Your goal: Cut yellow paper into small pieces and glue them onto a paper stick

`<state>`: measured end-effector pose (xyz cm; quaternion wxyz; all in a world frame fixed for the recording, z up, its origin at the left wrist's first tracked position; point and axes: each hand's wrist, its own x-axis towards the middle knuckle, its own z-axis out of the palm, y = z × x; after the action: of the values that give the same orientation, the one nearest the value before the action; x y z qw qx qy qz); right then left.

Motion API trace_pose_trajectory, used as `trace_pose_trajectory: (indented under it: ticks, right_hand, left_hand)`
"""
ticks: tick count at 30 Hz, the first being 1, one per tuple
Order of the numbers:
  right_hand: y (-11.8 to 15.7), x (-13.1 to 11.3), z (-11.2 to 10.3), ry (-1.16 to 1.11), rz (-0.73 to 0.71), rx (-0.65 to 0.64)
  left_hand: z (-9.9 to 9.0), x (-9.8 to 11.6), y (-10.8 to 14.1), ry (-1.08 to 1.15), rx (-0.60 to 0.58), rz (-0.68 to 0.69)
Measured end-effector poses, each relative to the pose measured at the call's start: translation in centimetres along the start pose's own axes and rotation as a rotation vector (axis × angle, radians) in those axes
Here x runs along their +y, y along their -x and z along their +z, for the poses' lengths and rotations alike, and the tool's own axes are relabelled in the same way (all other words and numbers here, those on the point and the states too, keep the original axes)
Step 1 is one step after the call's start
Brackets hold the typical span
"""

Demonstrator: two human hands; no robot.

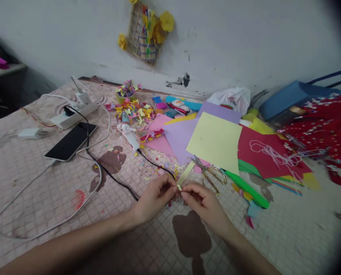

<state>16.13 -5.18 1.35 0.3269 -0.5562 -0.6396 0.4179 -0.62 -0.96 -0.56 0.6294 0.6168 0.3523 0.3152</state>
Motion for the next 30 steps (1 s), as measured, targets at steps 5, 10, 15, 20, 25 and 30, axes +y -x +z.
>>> trace_pose_trajectory:
  ticks: [5,10,15,20,25,30]
  right_hand:
    - [-0.09,0.31,0.06,0.02,-0.015,0.067]
    - [0.1,0.41,0.19,0.143,-0.085,0.159]
    - [0.18,0.44,0.44,0.28,-0.202,0.228]
    - [0.27,0.57,0.62,0.348,-0.294,0.222]
    - [0.34,0.5,0.41,0.245,-0.227,0.202]
    - [0.06,0.52,0.0,-0.086,0.038,0.068]
  left_hand:
    - [0.01,0.43,0.34,-0.216,-0.02,0.043]
    - [0.14,0.12,0.21,-0.101,-0.057,-0.016]
    - [0.28,0.14,0.07,0.05,-0.101,-0.069]
    - [0.22,0.17,-0.11,0.071,-0.083,-0.086]
    - [0.05,-0.05,-0.26,0.145,-0.094,-0.121]
    - [0.03,0.01,-0.3,0.25,-0.138,-0.151]
